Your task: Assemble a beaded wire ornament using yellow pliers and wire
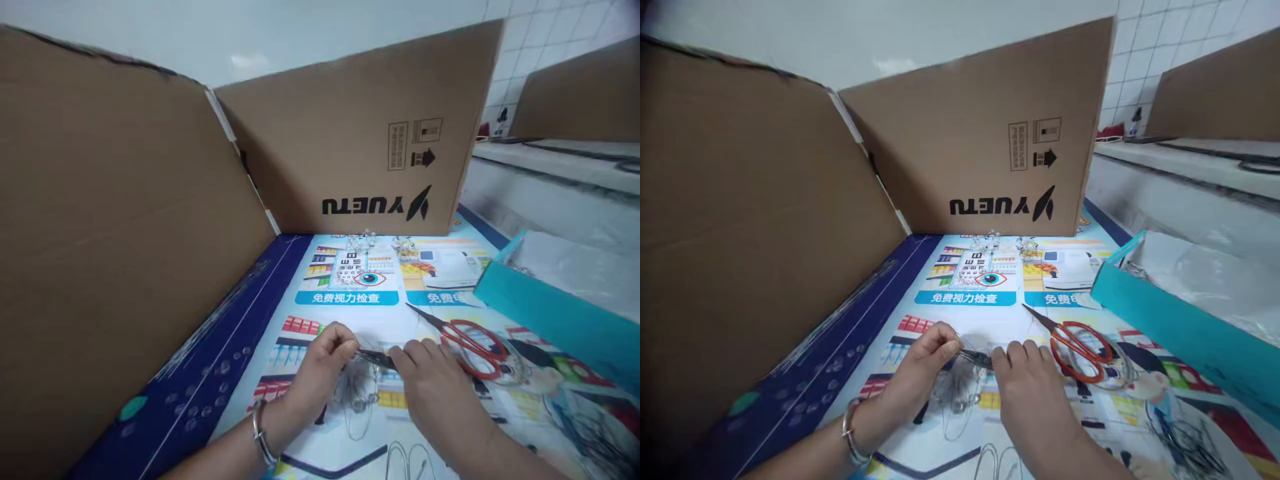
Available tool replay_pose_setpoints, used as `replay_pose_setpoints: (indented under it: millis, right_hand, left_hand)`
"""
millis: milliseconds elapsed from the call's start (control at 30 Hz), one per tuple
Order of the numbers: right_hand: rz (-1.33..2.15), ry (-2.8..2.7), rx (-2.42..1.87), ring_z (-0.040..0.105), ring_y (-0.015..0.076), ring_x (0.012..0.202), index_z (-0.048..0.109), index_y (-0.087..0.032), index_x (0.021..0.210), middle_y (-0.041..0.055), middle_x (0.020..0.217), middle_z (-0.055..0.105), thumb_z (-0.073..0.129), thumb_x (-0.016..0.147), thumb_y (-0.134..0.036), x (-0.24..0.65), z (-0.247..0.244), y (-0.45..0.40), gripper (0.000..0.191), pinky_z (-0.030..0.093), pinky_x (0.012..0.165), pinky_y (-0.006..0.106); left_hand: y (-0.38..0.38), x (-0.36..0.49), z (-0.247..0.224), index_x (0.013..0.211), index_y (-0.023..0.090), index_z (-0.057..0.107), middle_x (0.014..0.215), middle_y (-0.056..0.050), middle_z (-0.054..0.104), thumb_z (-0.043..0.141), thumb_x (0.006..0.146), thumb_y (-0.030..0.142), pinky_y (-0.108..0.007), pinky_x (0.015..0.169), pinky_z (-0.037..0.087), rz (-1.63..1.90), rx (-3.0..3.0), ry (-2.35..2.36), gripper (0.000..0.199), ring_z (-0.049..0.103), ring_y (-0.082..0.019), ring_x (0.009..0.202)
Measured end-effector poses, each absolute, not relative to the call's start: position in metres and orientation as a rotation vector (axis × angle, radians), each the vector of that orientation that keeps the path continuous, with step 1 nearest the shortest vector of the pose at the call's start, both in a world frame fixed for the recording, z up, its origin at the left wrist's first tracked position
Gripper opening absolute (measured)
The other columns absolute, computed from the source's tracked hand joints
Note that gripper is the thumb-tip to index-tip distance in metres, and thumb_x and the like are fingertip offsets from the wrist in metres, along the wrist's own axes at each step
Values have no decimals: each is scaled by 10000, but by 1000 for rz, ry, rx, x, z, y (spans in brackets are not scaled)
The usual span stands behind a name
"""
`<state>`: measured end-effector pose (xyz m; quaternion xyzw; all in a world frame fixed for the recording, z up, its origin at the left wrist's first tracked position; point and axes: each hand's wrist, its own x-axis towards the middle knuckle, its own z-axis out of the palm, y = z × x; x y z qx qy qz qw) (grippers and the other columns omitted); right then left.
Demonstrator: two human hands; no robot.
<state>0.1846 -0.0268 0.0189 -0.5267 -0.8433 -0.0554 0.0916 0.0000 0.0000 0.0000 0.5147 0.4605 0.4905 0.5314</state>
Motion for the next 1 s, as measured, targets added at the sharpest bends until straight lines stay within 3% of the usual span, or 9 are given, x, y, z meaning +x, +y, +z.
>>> replay_pose_setpoints:
  millis: [500,1000]
  right_hand:
    - [-394,-2524,-1475,482,225,764,585,-184,1024,41,812,575,528,723,-69,185,14,-25,327,305,702,376]
    - [-202,-2500,-1550,494,229,803,599,-184,1015,56,826,585,501,742,-32,183,16,-26,327,325,723,363]
  left_hand:
    - [-3,0,4,732,164,481,672,30,435,533,811,192,-211,604,324,1174,1218,1097,99,373,-103,642]
    - [-4,0,4,736,164,469,682,31,424,521,823,202,-212,606,317,1181,1212,1082,108,360,-104,647]
